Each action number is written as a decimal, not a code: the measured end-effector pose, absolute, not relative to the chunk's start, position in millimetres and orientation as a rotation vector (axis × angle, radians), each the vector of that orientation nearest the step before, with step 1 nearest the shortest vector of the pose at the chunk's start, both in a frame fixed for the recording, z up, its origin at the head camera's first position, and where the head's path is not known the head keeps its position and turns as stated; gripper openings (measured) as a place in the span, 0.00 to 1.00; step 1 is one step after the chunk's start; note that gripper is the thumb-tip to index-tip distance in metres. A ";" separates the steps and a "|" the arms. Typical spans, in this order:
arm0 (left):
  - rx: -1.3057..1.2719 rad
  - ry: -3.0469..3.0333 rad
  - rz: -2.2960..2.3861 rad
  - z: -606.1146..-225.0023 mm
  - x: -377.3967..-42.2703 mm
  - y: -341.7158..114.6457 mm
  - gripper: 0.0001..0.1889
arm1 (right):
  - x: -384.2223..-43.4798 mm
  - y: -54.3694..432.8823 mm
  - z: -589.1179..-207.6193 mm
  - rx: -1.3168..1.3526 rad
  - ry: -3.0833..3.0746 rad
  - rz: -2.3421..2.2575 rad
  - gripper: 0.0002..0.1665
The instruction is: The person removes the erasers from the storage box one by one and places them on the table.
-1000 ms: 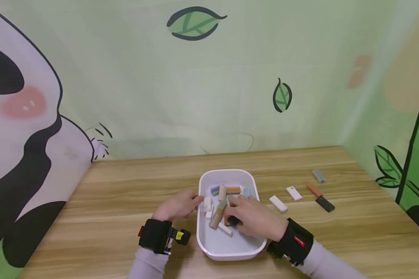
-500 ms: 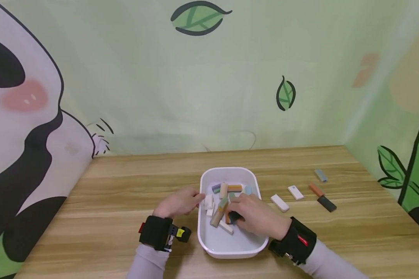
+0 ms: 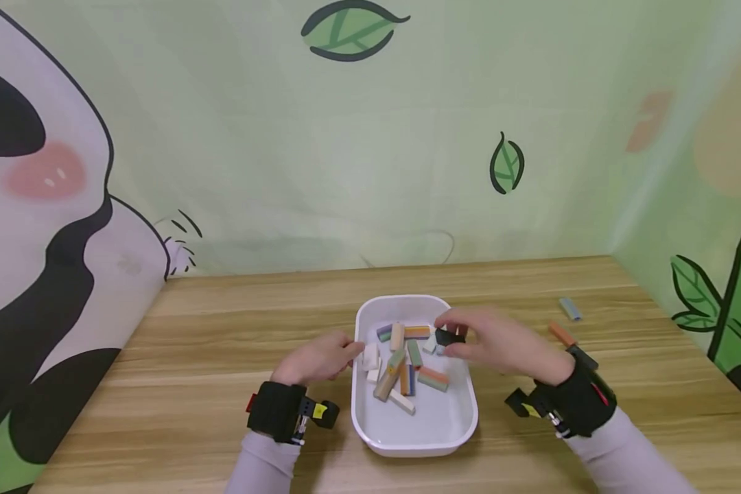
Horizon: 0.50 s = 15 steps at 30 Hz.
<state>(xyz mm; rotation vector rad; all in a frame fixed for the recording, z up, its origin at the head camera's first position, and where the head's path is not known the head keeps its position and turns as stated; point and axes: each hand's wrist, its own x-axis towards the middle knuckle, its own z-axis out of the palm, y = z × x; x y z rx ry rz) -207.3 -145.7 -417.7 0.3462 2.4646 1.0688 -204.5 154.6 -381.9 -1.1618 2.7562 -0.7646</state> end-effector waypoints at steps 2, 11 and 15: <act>0.350 2.467 1.064 -417.1 -207.5 -145.4 0.17 | -208.4 165.8 -375.7 -1.081 2.764 -0.774 0.20; 0.360 2.474 1.052 -415.7 -207.4 -144.0 0.19 | -232.4 207.4 -380.8 -0.827 2.823 -0.753 0.20; 0.347 2.475 1.048 -416.8 -207.2 -143.9 0.18 | -244.5 225.4 -393.8 -0.708 2.877 -0.697 0.20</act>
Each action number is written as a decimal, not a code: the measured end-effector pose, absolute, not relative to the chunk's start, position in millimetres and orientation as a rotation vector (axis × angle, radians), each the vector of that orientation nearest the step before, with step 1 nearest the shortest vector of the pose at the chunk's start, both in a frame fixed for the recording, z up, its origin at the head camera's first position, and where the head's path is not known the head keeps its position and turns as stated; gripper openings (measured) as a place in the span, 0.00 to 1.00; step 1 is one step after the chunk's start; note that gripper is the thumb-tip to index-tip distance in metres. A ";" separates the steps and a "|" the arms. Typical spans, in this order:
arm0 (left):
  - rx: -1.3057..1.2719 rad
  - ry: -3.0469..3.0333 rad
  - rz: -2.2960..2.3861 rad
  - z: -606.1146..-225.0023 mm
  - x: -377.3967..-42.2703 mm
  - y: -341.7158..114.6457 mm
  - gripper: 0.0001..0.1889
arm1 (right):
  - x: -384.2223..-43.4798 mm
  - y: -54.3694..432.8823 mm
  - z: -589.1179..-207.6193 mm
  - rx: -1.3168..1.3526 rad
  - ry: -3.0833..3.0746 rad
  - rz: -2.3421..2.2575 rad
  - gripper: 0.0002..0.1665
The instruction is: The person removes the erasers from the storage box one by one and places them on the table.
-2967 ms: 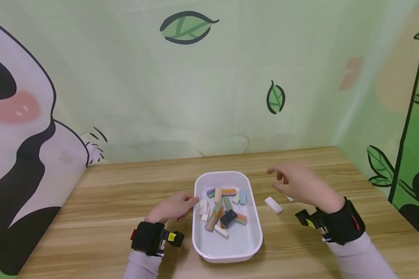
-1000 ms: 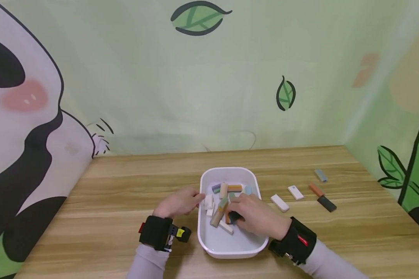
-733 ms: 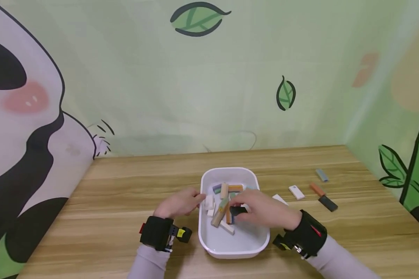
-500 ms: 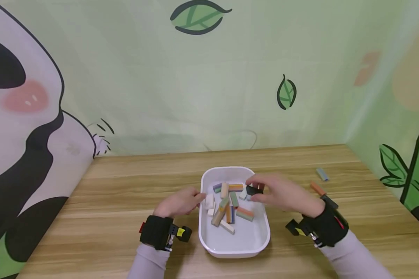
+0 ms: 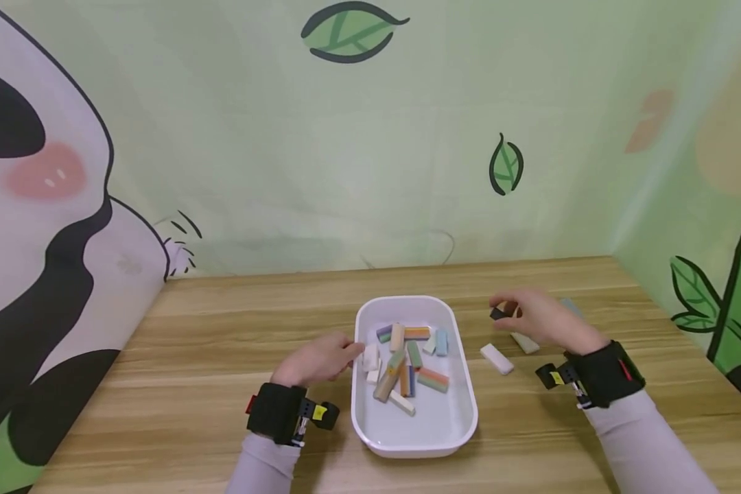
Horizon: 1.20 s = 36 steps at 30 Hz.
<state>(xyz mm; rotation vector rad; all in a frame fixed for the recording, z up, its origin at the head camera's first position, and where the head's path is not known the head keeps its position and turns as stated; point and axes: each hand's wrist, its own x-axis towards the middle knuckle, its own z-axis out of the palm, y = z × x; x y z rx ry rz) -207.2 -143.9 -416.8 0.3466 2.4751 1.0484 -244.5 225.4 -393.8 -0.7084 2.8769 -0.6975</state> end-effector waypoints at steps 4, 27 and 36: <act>0.344 2.474 1.053 -418.8 -208.0 -144.5 0.18 | -254.2 245.7 -407.0 -0.569 2.923 -0.653 0.21; 0.349 2.471 1.060 -419.5 -208.5 -145.8 0.18 | -272.6 269.2 -447.8 -0.568 3.081 -0.437 0.16; 0.337 2.471 1.057 -419.1 -208.7 -146.9 0.17 | -264.1 264.4 -425.4 -0.595 3.033 -0.482 0.24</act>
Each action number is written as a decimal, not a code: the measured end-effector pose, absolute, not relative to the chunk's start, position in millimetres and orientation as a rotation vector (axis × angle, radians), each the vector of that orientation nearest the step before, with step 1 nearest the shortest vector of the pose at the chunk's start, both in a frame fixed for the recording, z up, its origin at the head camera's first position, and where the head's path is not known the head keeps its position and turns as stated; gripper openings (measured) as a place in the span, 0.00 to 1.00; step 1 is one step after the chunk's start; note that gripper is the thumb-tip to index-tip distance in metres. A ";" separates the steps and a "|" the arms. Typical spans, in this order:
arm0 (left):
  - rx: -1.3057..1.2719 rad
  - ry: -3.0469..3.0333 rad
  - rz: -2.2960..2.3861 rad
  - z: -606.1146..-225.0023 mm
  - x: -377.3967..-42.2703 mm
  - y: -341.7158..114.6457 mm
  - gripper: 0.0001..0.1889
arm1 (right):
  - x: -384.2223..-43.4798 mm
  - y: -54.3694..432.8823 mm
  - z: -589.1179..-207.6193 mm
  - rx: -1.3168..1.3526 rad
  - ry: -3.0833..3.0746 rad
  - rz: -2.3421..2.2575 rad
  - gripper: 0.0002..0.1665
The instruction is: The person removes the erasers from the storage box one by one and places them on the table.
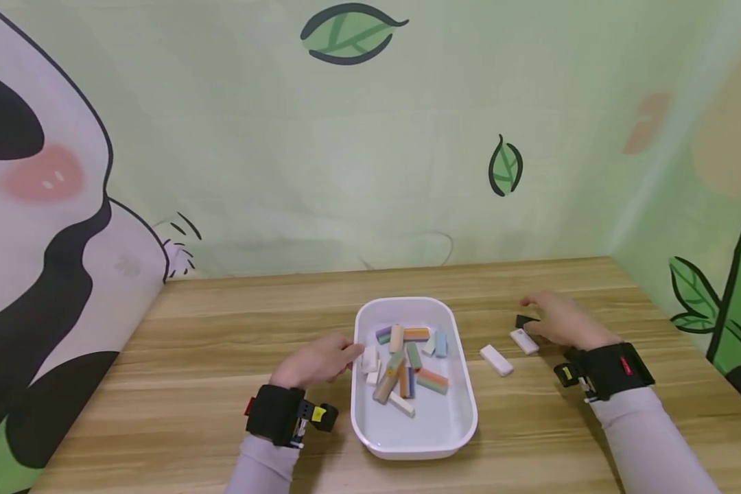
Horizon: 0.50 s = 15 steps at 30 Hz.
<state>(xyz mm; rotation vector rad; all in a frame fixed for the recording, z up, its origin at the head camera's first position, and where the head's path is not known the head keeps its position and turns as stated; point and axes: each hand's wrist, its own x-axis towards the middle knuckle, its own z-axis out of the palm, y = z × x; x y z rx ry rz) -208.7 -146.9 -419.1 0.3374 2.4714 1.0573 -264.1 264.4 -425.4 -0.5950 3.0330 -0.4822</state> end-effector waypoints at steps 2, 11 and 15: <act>0.337 2.473 1.061 -418.6 -208.8 -146.5 0.17 | -259.1 260.2 -415.2 -0.622 3.041 -0.475 0.27; 0.351 2.465 1.075 -417.9 -208.1 -144.0 0.18 | -219.6 212.6 -369.9 -0.784 3.087 -0.385 0.25; 0.343 2.455 1.081 -417.7 -207.5 -143.5 0.18 | -199.4 187.6 -363.4 -0.926 3.060 -0.400 0.25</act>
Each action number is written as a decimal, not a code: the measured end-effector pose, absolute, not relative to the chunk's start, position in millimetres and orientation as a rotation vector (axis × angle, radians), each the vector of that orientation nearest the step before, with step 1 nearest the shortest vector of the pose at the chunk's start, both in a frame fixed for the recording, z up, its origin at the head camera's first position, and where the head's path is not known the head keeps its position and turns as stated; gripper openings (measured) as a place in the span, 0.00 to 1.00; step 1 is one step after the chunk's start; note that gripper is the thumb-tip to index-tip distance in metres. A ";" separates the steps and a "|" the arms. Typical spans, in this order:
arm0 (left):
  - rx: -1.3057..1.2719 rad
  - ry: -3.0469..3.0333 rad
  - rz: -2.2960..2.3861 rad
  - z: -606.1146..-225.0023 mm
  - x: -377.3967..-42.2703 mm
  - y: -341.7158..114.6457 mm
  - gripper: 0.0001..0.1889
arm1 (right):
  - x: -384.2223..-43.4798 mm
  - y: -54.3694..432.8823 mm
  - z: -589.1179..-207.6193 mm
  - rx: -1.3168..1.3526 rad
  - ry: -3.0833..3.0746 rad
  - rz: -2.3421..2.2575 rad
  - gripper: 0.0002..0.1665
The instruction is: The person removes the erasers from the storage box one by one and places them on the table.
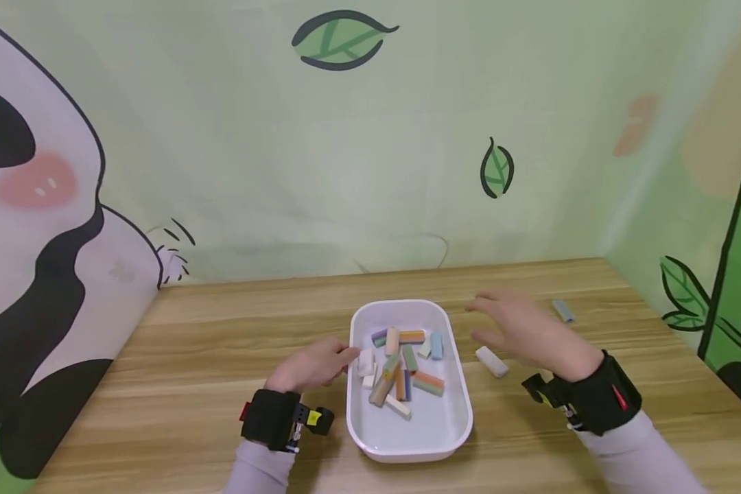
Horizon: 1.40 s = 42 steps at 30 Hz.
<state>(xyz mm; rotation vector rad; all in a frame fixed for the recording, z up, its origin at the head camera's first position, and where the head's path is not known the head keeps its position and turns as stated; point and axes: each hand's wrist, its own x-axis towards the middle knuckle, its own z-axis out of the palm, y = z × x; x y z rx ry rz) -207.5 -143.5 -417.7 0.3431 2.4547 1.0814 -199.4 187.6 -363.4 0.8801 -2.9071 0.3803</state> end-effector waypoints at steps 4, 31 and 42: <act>0.328 2.452 1.097 -417.3 -207.7 -143.6 0.18 | -188.7 163.3 -369.3 1.004 -2.894 0.321 0.25; 0.363 2.447 1.092 -417.9 -208.7 -144.5 0.18 | -175.5 106.9 -431.8 0.995 -3.123 0.179 0.21; 0.349 2.423 1.119 -419.0 -208.3 -144.1 0.18 | -177.5 106.3 -435.6 1.027 -3.047 0.249 0.13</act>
